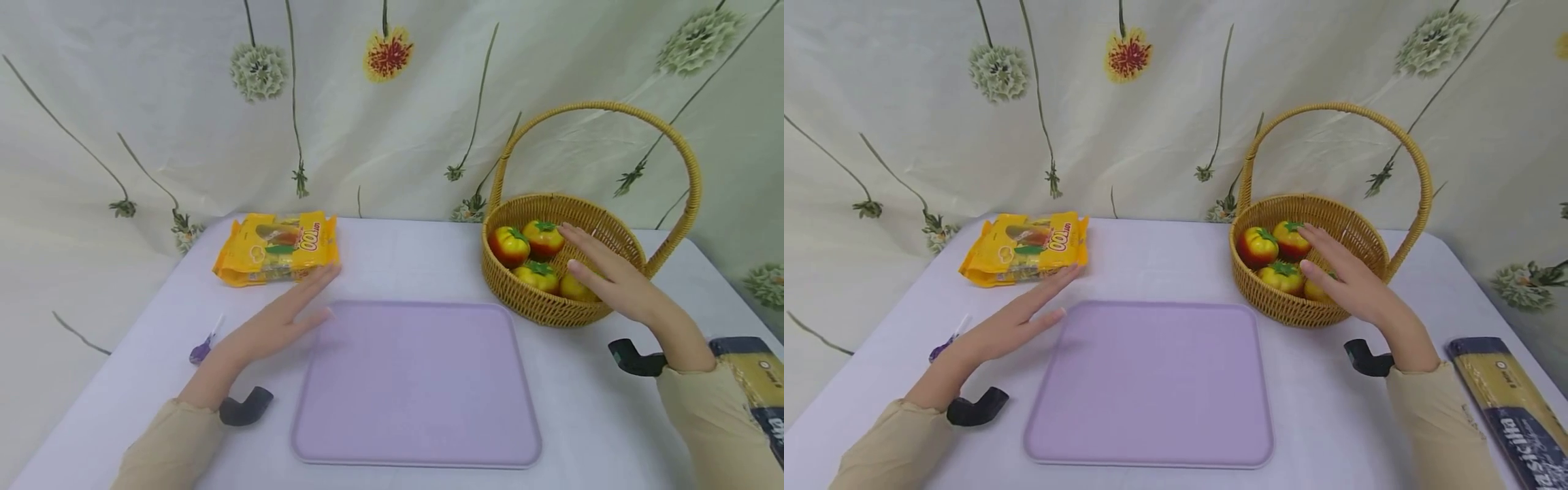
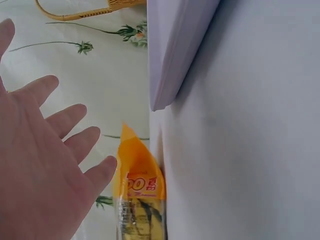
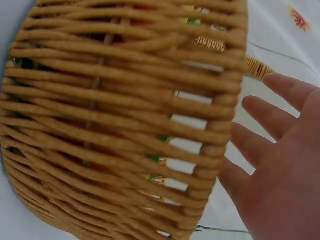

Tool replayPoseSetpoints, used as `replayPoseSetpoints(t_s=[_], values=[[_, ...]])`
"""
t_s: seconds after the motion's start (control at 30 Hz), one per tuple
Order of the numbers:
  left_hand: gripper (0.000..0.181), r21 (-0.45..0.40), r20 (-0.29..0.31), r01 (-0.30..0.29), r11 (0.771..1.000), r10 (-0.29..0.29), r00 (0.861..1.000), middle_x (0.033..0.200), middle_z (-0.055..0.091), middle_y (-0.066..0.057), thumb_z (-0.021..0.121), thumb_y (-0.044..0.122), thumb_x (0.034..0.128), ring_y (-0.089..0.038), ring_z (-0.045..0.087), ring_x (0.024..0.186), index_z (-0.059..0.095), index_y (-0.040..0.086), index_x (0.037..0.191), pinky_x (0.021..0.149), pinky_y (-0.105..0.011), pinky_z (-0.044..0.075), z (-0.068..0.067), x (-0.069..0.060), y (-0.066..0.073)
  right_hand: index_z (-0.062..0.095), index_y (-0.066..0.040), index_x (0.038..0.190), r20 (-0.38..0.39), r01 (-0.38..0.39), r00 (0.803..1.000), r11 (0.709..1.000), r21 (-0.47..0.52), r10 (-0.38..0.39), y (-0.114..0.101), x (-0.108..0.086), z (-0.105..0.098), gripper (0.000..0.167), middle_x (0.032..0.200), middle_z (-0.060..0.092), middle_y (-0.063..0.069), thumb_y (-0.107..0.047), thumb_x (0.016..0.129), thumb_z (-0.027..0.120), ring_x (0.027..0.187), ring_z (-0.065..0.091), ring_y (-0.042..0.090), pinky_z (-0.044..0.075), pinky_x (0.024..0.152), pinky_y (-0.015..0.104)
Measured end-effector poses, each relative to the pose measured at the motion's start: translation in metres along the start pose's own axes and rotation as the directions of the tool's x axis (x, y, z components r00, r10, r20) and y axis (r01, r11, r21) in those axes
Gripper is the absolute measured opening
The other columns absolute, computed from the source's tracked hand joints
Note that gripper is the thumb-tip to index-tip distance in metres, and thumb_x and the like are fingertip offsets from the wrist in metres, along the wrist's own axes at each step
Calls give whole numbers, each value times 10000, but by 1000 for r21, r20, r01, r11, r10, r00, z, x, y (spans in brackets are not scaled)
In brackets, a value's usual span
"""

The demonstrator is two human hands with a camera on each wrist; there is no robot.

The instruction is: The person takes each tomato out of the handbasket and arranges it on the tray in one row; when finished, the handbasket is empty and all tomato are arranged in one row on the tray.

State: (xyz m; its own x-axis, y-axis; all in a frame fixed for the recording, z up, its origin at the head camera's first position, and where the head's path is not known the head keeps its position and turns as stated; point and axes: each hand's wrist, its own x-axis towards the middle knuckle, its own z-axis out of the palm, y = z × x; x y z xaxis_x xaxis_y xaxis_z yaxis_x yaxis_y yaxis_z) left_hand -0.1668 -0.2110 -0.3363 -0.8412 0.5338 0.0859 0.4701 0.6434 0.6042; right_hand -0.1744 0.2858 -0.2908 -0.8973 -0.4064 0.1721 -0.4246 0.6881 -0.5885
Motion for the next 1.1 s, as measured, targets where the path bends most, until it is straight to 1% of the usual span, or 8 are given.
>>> replayPoseSetpoints(t_s=[0.1,0.23,0.3,0.43,0.6,0.67,0.87,1.1], values=[[544,-142,21,26,989,-23,1000,1537,150,74,412,306,1010,-151,105,1389,189,263,1505,1101,-488,127,0,0,-8,188,-77,1496,38,-72,997,997,-1,72,6,2,-5,576,1513,150,213,-299,1008,398,1357,87,435,76,1010,684],[477,-301,66,87,950,-70,995,1527,182,88,307,320,1034,-162,133,1385,224,255,1499,1094,-520,115,3,-1,-20,195,-9,1477,97,-138,985,990,-42,141,11,4,-10,601,1482,177,275,-340,1010,375,1325,122,490,116,986,701],[470,-353,83,106,930,-82,993,1522,206,81,270,340,1037,-154,143,1383,242,242,1496,1095,-520,108,3,-1,-26,208,-3,1473,115,-161,979,986,-48,166,13,4,-11,609,1472,192,285,-357,1006,377,1314,144,501,142,969,711],[472,-418,87,107,902,-77,993,1496,291,26,248,345,1038,-162,173,1378,297,185,1480,1097,-520,94,4,-2,-36,234,-7,1468,142,-171,975,985,-2,169,15,5,-10,604,1464,217,284,-351,1000,402,1302,179,502,185,944,720],[451,-432,104,126,893,-90,990,1442,378,91,379,335,1015,-126,211,1363,354,246,1456,1094,-526,103,6,-4,-47,276,3,1448,179,-144,975,988,52,133,20,9,-7,587,1421,302,292,-298,984,472,1274,265,486,244,944,697],[458,-423,112,136,896,-97,989,1427,390,123,429,326,1000,-106,218,1357,363,271,1450,1092,-524,116,7,-5,-49,293,10,1437,188,-125,976,990,58,112,21,12,-5,583,1394,343,297,-279,975,500,1254,307,481,268,943,684],[490,-387,106,110,915,-74,992,1418,404,125,531,268,965,-91,263,1338,392,262,1435,1094,-459,181,9,-6,-50,342,28,1411,192,-74,980,995,65,61,23,18,0,572,1380,380,280,-228,950,563,1244,346,463,282,964,647],[496,-343,112,59,937,-22,993,1432,385,115,549,234,957,-90,259,1339,400,271,1428,1096,-419,194,12,-6,-55,387,32,1392,217,-46,975,999,20,41,26,25,5,606,1367,415,259,-246,910,628,1269,311,444,290,972,630]])
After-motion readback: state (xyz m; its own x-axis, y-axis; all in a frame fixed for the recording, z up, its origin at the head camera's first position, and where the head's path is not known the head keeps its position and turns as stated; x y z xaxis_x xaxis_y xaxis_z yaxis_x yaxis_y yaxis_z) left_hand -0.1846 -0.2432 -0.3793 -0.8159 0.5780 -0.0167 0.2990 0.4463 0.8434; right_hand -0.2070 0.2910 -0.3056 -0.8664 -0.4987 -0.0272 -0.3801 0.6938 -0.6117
